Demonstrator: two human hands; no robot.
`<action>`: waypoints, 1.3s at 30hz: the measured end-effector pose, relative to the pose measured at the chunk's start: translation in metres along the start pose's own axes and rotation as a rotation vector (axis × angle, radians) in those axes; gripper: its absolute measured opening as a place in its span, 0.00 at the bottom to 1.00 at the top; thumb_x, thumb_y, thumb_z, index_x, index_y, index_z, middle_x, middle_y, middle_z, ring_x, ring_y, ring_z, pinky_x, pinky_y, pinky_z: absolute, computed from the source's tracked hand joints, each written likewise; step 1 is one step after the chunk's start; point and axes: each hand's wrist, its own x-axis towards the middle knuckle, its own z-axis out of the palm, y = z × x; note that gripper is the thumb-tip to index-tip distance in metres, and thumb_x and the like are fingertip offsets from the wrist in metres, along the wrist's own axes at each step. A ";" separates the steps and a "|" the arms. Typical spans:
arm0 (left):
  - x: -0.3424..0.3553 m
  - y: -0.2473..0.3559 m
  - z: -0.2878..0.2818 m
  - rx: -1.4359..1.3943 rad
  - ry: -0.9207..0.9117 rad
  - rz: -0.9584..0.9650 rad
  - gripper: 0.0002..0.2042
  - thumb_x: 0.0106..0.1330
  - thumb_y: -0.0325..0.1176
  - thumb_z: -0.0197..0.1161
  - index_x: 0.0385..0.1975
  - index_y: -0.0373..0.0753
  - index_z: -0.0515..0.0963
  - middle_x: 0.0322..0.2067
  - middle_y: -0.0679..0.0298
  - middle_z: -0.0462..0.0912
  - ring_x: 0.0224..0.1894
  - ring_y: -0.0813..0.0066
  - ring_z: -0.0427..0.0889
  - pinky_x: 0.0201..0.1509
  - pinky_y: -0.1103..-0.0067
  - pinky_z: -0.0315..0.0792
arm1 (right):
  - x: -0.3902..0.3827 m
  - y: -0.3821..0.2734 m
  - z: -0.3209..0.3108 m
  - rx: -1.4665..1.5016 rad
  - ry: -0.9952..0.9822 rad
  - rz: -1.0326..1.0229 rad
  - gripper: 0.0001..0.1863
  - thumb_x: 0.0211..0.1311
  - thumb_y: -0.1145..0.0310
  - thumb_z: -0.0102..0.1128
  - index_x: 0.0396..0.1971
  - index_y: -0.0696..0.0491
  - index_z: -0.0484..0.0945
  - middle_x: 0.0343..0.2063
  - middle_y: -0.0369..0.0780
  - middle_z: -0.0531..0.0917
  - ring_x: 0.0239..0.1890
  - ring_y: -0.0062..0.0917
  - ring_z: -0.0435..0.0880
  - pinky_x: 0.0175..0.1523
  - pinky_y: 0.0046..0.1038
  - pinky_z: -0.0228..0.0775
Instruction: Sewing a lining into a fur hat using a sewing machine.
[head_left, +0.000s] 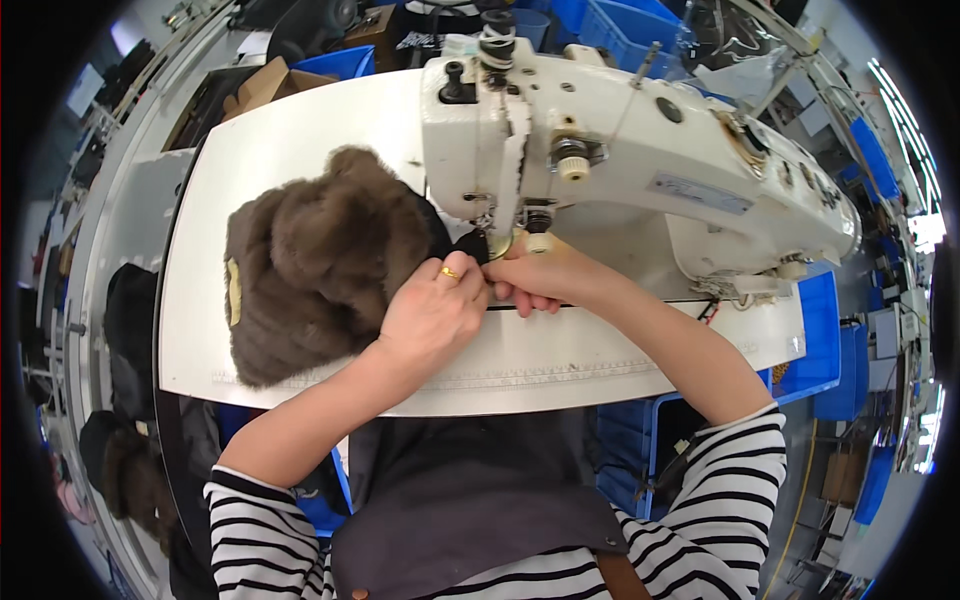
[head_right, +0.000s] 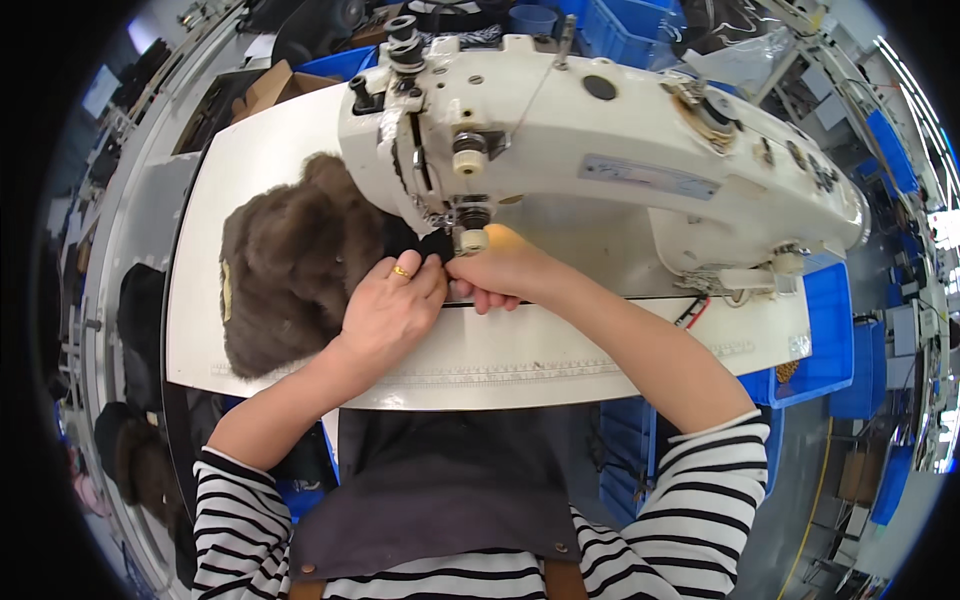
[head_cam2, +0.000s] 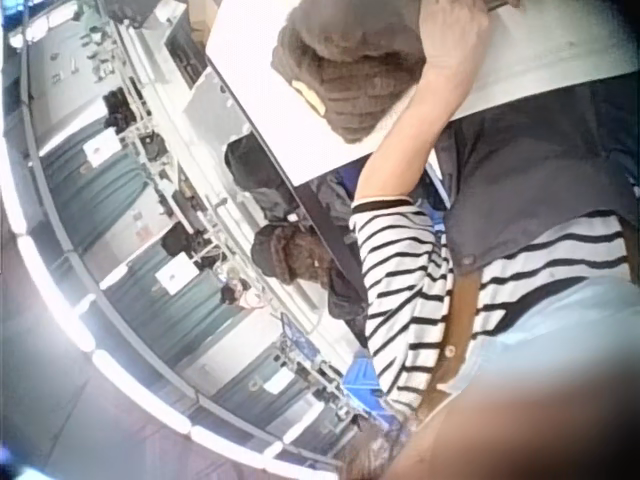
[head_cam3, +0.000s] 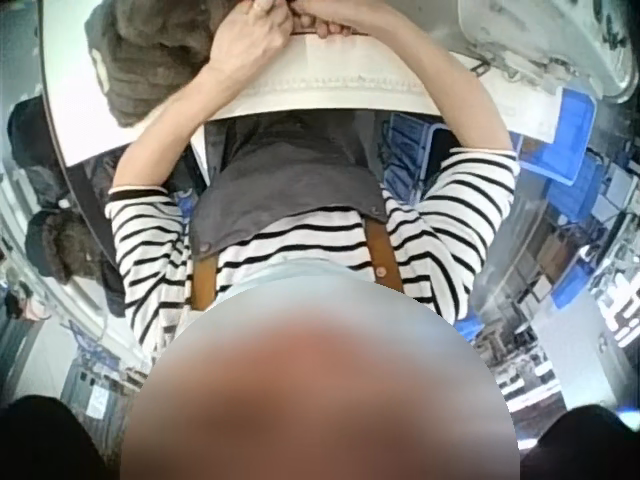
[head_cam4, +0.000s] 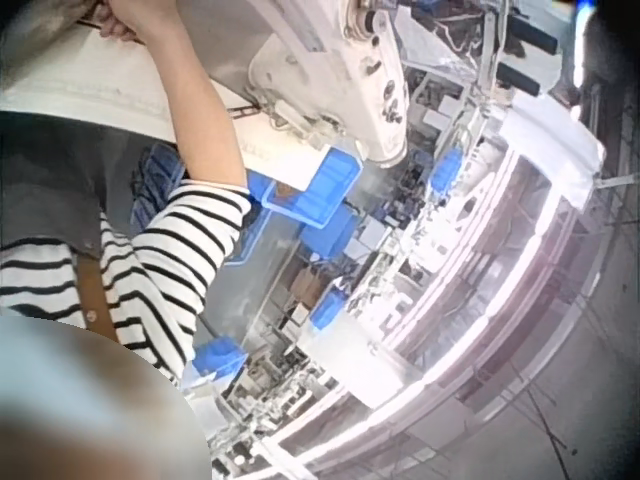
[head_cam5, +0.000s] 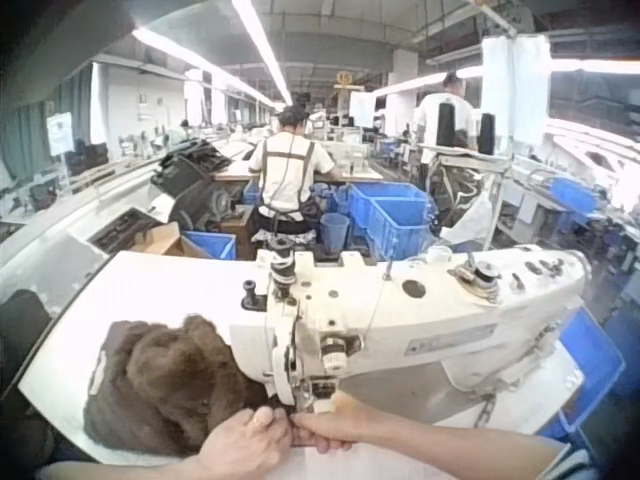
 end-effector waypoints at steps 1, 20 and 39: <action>-0.001 0.000 0.000 0.014 0.023 0.013 0.16 0.54 0.31 0.61 0.41 0.33 0.84 0.48 0.60 0.83 0.45 0.69 0.75 0.44 0.78 0.72 | -0.002 -0.002 0.000 -0.022 0.013 0.007 0.19 0.66 0.51 0.55 0.25 0.51 0.80 0.15 0.37 0.83 0.13 0.17 0.74 0.19 0.23 0.69; -0.001 0.007 0.003 0.044 0.076 -0.019 0.09 0.52 0.32 0.63 0.29 0.36 0.83 0.32 0.65 0.80 0.43 0.69 0.72 0.41 0.79 0.70 | 0.019 0.060 0.031 -0.864 0.858 -0.855 0.22 0.62 0.67 0.65 0.57 0.41 0.83 0.25 0.33 0.81 0.21 0.28 0.81 0.23 0.31 0.72; 0.006 0.006 0.014 0.018 0.086 -0.114 0.19 0.49 0.31 0.63 0.41 0.29 0.83 0.46 0.56 0.83 0.44 0.68 0.74 0.41 0.80 0.72 | 0.018 0.067 0.034 -0.817 0.849 -0.891 0.18 0.60 0.66 0.67 0.52 0.42 0.86 0.16 0.31 0.78 0.13 0.25 0.75 0.19 0.29 0.67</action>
